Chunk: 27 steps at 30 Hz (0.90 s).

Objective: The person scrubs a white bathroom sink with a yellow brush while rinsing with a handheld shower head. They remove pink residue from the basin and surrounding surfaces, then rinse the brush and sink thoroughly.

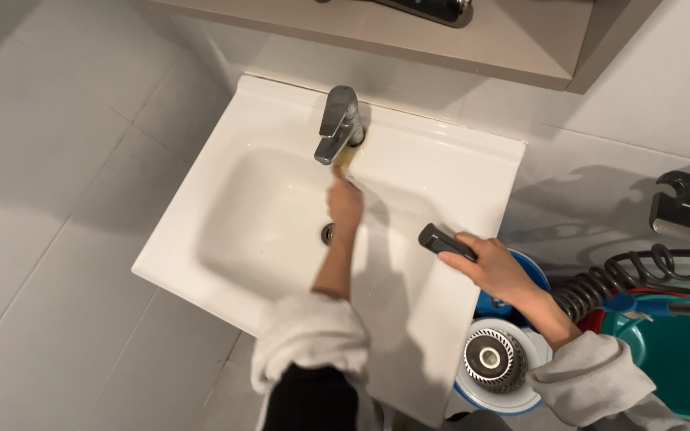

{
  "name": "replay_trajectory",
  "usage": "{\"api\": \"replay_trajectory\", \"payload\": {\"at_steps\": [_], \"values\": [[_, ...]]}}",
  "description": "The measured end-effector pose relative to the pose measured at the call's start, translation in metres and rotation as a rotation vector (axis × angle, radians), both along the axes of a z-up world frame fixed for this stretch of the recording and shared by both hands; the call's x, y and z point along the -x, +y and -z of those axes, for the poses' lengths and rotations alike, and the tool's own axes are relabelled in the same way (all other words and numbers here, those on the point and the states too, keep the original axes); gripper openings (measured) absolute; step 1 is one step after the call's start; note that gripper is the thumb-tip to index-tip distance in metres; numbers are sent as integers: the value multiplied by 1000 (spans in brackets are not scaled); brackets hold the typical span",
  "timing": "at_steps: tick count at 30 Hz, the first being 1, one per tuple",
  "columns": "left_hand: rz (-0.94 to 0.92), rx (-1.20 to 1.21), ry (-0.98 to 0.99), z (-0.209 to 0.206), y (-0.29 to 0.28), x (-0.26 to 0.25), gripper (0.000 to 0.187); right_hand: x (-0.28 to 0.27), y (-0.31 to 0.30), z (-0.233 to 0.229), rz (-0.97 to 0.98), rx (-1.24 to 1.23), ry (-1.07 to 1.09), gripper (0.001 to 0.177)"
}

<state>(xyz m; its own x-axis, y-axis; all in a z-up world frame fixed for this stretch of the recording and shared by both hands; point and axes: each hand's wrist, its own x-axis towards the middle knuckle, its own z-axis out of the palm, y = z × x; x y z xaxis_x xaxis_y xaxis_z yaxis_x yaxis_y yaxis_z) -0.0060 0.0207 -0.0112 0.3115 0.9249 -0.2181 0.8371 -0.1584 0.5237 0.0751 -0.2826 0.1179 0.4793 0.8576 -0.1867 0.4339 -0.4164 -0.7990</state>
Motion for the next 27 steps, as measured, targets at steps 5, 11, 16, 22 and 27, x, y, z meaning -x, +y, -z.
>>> {"api": "replay_trajectory", "payload": {"at_steps": [5, 11, 16, 22, 27], "values": [[132, 133, -31, -59, -96, 55, 55, 5, 9, -9, -26, -57, 8, 50], [-113, -53, 25, 9, 78, 65, 57, 11, -2, -16, -16, -46, -39, 47], [124, 152, 28, -6, -61, 68, 64, 15, 2, -18, -33, -17, -53, 43], [365, 272, 188, 1, -57, 147, 44, 34, 0, -13, -99, 8, 4, 49], [550, 124, 561, -82, -33, 248, 39, 72, 5, -27, -266, 122, -55, 41]]}}
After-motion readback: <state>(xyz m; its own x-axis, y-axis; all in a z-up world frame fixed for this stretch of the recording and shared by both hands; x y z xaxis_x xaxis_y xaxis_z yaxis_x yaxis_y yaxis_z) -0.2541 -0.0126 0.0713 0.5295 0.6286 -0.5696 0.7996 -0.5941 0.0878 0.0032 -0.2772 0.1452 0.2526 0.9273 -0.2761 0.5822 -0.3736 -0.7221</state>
